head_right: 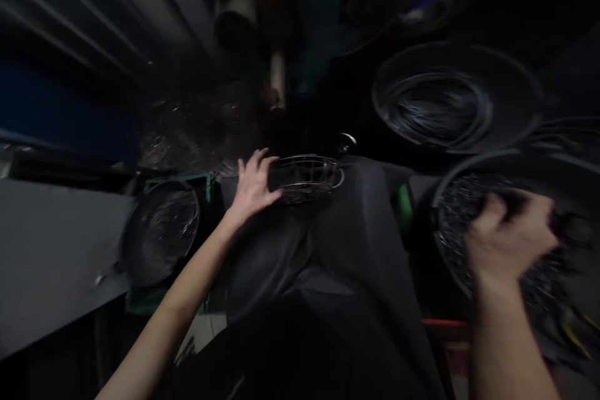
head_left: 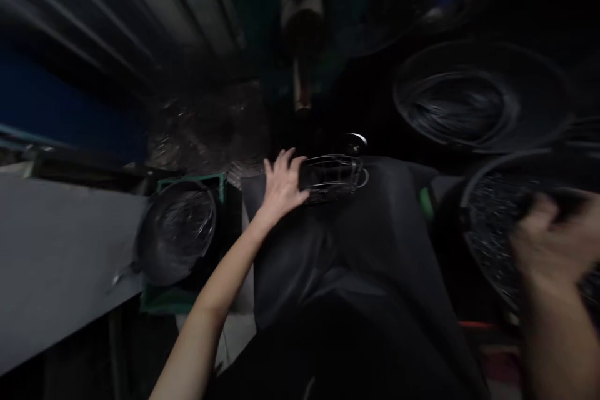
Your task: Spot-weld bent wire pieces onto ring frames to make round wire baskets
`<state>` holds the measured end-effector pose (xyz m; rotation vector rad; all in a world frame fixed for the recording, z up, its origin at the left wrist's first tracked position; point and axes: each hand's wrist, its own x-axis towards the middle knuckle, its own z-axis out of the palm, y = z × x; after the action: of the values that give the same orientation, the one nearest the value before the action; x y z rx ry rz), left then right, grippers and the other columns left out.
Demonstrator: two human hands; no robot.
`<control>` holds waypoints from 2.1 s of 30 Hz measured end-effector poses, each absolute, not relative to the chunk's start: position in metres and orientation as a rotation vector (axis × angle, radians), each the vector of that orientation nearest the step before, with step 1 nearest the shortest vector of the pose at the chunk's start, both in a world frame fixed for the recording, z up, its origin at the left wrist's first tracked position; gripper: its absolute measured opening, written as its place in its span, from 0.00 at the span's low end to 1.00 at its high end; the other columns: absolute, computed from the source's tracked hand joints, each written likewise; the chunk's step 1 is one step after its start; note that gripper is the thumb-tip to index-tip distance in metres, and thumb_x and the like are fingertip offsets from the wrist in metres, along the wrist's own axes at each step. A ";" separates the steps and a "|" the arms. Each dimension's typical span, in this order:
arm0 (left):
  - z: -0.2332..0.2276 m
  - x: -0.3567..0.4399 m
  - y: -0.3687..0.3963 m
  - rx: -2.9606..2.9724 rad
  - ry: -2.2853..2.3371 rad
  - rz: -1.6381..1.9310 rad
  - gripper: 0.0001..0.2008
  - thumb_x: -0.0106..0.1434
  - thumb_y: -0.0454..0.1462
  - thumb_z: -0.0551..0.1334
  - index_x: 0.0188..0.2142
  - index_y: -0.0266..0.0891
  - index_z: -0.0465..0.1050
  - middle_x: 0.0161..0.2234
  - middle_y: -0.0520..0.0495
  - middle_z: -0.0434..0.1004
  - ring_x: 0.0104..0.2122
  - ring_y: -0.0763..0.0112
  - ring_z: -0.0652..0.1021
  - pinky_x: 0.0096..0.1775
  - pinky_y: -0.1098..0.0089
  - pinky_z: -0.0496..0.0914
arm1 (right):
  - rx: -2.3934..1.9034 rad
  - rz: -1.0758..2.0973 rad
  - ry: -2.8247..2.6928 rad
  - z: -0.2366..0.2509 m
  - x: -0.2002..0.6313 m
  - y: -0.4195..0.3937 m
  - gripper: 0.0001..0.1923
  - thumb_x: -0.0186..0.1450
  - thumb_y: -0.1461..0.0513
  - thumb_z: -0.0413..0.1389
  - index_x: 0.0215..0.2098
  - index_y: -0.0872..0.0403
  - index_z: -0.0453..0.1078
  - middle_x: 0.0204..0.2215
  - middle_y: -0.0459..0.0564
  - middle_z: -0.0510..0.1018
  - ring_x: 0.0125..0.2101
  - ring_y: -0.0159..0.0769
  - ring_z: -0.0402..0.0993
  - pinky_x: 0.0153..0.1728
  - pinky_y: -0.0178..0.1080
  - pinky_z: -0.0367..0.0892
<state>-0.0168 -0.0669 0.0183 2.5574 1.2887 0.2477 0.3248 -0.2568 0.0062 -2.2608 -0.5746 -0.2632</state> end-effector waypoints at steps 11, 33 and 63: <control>0.013 -0.019 -0.053 2.454 1.273 0.356 0.30 0.48 0.40 0.67 0.50 0.39 0.60 0.58 0.35 0.59 0.58 0.48 0.64 0.59 0.39 0.51 | -1.975 0.646 -0.757 -0.002 0.269 -0.257 0.23 0.57 0.48 0.57 0.43 0.56 0.73 0.29 0.50 0.77 0.24 0.32 0.71 0.27 0.36 0.68; 0.049 0.000 -0.053 2.765 1.407 0.550 0.23 0.54 0.35 0.65 0.50 0.37 0.65 0.60 0.34 0.60 0.62 0.50 0.59 0.61 0.42 0.50 | -1.469 1.083 -0.843 0.045 0.147 -0.118 0.22 0.51 0.47 0.63 0.31 0.56 0.70 0.20 0.45 0.73 0.19 0.31 0.71 0.19 0.33 0.69; 0.046 -0.009 -0.027 2.699 1.436 0.833 0.20 0.56 0.33 0.61 0.49 0.40 0.64 0.60 0.37 0.59 0.63 0.52 0.58 0.61 0.40 0.49 | -1.587 0.472 -1.135 0.026 0.112 -0.076 0.16 0.63 0.50 0.53 0.35 0.55 0.69 0.30 0.50 0.76 0.30 0.35 0.71 0.34 0.36 0.67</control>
<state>-0.0092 -0.0266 0.0459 2.6990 1.4362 0.8328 0.1124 -0.0760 0.0259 -1.5869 -1.1346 0.4722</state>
